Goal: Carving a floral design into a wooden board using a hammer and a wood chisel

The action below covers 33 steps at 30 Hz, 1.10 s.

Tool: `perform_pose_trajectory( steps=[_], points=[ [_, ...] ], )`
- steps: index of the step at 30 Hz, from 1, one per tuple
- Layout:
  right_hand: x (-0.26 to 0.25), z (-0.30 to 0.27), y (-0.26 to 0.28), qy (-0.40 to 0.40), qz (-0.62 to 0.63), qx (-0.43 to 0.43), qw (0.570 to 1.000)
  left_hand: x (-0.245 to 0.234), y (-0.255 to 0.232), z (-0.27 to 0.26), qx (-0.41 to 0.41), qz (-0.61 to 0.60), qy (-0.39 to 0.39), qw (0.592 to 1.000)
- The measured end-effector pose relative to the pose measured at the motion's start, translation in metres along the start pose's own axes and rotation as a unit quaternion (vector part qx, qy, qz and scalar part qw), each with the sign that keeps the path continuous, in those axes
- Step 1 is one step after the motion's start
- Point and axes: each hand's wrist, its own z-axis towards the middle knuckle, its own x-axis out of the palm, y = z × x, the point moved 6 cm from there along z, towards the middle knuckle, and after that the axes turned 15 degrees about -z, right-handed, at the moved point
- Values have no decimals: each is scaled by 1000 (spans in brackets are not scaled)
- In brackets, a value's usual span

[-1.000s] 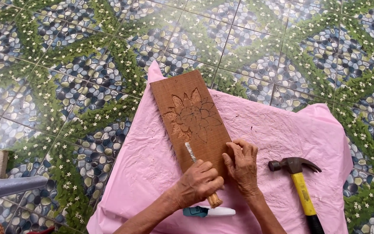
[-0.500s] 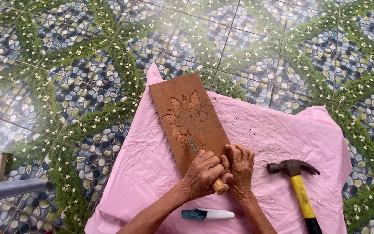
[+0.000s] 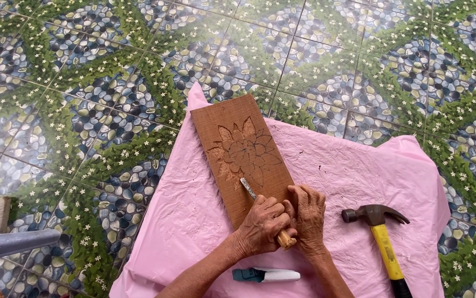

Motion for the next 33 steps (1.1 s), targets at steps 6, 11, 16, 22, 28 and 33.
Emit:
perform_pose_trajectory(
  steps=[6,11,16,22,28,33],
  points=[
    [-20,-30,-47,48,51,67,995,3,2,-2,-15,8,19,1000],
    [-69,-102,-103,7,-255,103,961,6,4,-2,-12,1,6,1000],
    [-76,-173,-161,-36,-405,131,904,5,4,0,-18,-5,9,1000],
    [-70,-169,-201,58,-458,151,874,3,3,0,-24,-22,-5,999],
    [-72,-176,-219,138,-351,220,900,1,1,0,-21,-18,1,1000],
    [-67,-212,-232,141,-26,202,969,-4,0,6,-27,-35,-4,999]
  ],
)
